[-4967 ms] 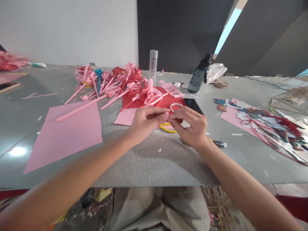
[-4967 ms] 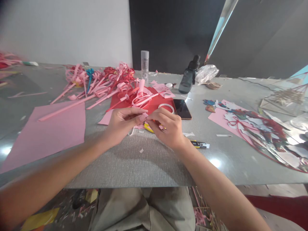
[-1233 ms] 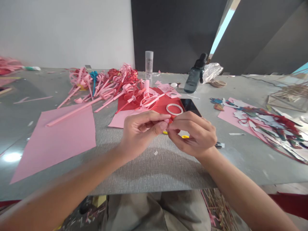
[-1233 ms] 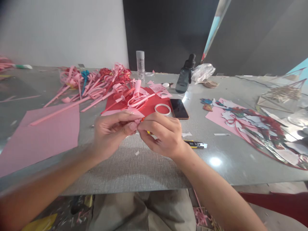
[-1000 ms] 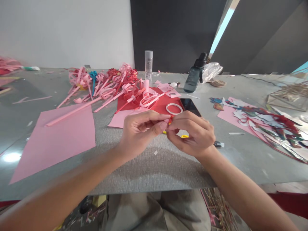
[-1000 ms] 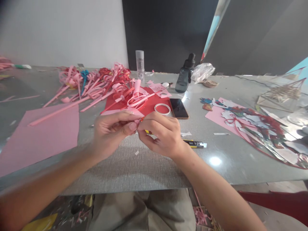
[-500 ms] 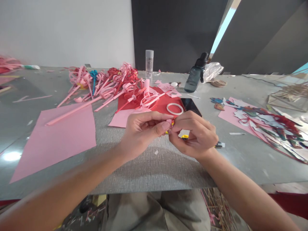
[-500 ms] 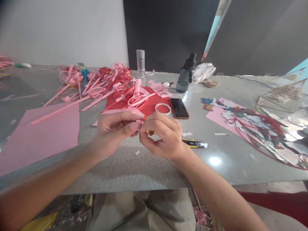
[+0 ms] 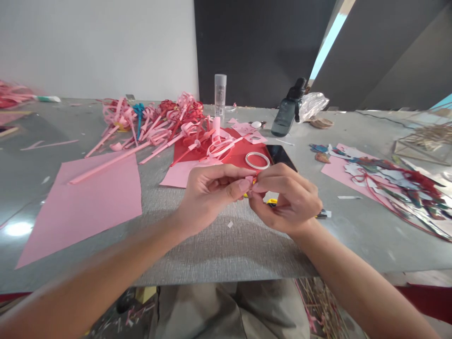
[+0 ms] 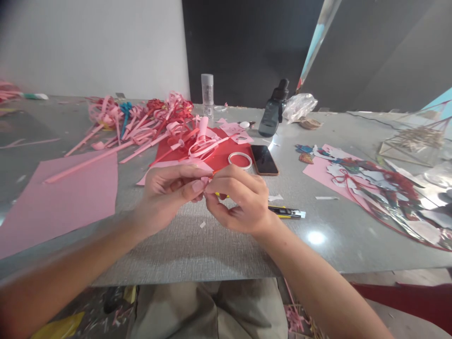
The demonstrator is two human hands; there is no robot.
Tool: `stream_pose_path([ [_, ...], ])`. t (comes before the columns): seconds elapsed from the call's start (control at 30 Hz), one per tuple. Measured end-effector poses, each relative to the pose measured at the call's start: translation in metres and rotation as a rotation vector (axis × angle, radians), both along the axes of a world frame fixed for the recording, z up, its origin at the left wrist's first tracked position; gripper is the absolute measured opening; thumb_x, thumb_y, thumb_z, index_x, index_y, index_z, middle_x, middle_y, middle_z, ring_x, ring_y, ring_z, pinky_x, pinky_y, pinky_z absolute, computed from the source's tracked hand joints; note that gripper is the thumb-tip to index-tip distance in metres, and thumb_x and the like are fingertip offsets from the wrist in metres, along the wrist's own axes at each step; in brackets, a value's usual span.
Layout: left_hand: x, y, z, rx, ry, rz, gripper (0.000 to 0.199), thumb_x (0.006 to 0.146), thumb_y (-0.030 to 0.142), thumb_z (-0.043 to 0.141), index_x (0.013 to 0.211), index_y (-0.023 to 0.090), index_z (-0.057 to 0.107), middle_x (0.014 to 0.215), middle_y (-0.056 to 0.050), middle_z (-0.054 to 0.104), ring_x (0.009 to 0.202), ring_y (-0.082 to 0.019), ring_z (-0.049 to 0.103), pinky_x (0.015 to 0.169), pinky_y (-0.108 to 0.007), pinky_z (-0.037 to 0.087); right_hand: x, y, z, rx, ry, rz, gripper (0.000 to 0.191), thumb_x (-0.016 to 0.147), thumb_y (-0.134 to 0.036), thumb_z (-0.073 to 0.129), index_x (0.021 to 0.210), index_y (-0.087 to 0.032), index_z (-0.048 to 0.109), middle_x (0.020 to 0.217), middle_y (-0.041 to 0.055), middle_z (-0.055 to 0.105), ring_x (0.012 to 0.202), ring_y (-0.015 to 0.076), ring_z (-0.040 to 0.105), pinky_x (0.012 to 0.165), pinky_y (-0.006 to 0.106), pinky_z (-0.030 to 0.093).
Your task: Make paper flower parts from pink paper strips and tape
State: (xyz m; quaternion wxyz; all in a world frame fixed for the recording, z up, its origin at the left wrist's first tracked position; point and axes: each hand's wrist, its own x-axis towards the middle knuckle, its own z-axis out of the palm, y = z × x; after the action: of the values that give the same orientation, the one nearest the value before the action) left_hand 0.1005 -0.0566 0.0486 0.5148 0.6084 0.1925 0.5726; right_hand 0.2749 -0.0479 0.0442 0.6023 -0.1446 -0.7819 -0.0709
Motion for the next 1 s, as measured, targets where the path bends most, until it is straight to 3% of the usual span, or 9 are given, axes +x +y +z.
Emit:
stream_pose_path([
  [1.0,0.0008,-0.0003,-0.0038,-0.013,-0.018,0.007,0.01,0.084,0.022,0.083,0.093,0.022,0.084,0.079,-0.004,0.075,0.065,-0.009,0.062,0.057,-0.019,0.055,0.001,0.0002,-0.0007,-0.043,0.034,0.05,0.022,0.077,-0.005,0.066,0.092,-0.02,0.067,0.079,0.0016,0.069,0.062,0.013,0.061,0.052,0.026,0.052],
])
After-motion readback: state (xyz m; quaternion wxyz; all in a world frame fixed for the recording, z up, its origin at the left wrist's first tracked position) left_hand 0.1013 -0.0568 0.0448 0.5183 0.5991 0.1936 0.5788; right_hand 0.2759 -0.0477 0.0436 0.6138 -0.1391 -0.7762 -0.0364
